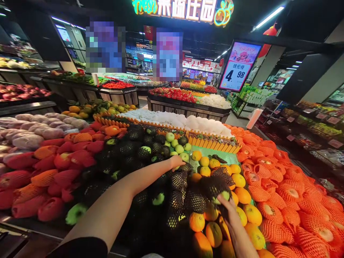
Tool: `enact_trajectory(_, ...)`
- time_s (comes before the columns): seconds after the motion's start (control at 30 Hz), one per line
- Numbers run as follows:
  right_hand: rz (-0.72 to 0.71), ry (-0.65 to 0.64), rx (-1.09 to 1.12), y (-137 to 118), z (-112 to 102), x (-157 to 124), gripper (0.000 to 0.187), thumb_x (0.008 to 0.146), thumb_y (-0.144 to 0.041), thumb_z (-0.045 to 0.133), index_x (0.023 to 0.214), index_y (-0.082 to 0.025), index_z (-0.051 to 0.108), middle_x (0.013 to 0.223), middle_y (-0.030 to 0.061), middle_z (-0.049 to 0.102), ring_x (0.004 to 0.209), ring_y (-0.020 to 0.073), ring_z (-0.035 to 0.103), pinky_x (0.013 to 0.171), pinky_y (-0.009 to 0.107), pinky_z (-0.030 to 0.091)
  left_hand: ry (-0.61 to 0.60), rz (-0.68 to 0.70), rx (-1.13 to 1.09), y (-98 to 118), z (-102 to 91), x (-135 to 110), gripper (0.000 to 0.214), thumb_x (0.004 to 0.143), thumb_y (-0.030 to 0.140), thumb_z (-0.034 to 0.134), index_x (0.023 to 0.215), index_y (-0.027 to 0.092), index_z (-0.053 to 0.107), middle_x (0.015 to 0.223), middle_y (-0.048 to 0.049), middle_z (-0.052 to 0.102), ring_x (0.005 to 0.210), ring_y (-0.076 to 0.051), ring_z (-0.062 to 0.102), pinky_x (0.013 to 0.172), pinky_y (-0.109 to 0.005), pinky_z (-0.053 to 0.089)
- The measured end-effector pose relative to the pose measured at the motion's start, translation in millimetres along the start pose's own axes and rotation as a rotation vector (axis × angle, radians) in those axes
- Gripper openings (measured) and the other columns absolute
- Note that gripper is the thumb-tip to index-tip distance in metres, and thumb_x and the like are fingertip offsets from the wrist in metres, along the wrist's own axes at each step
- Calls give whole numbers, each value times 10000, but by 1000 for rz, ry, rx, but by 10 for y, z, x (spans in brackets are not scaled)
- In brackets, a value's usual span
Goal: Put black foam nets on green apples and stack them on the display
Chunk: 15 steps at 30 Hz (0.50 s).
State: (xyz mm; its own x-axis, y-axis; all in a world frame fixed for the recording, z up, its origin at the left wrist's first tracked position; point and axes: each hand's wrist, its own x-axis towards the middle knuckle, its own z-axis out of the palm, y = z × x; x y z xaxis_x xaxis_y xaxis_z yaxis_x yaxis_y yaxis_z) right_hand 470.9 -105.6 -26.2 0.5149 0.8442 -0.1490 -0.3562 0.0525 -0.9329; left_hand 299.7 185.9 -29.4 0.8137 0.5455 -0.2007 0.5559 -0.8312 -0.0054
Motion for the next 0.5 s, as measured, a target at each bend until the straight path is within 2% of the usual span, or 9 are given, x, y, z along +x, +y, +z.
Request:
enact_trajectory(0.07, -53, -77, -55, -197, 365, 415, 881, 548, -380, 929, 1312, -218, 520, 1136, 59, 692, 1043, 248, 671, 984, 381, 534, 12, 16, 34, -129, -184, -69, 988, 510, 127, 921, 1416, 252, 546, 1146, -129, 701, 1004, -278, 627, 869, -340, 436)
enact_trajectory(0.17, -132, -157, -267, -294, 857, 997, 825, 570, -439, 887, 1260, -221, 491, 1118, 49, 682, 997, 226, 674, 931, 361, 553, 91, -32, 63, -380, -531, -291, 1104, 665, 313, 864, 1590, 194, 273, 1286, -205, 616, 1106, -338, 602, 890, -390, 461)
enact_trajectory(0.2, -158, -216, -430, -260, 999, 1167, 773, 613, -480, 843, 1245, -208, 491, 1157, 66, 673, 1022, 226, 670, 932, 354, 551, 159, -75, 68, -460, -636, -410, 1070, 739, 350, 803, 1608, 164, 208, 1313, -216, 590, 1144, -347, 586, 913, -407, 463)
enact_trajectory(0.23, -170, -309, -637, -198, 1132, 1322, 727, 667, -507, 788, 1254, -202, 487, 1202, 74, 661, 1061, 220, 661, 943, 344, 544, 305, -129, 68, -532, -722, -552, 1026, 765, 355, 771, 1607, 164, 216, 1294, -189, 603, 1151, -337, 586, 937, -405, 467)
enact_trajectory(0.3, -152, -401, -821, -7, 1383, 1580, 670, 649, -449, 805, 1196, -175, 532, 1171, 81, 676, 1062, 234, 661, 939, 349, 539, 573, -175, 77, -640, -823, -891, 966, 774, 318, 738, 1596, 164, 255, 1315, -152, 603, 1198, -310, 576, 1006, -382, 459)
enact_trajectory(0.4, -156, -458, -1073, 347, 1731, 1842, 690, 623, -425, 856, 1183, -158, 554, 1149, 95, 682, 1066, 279, 650, 950, 400, 511, 832, -216, 51, -709, -775, -1458, 878, 819, 331, 691, 1581, 200, 275, 1347, -110, 606, 1235, -279, 578, 1072, -377, 450)
enact_trajectory(0.5, -184, -491, -1360, 651, 1992, 1985, 728, 720, -489, 823, 1272, -114, 533, 1189, 197, 661, 1147, 377, 606, 998, 501, 438, 1060, -276, 17, -656, -551, -1957, 847, 804, 387, 714, 1538, 222, 324, 1317, -93, 629, 1157, -269, 637, 1028, -386, 509)
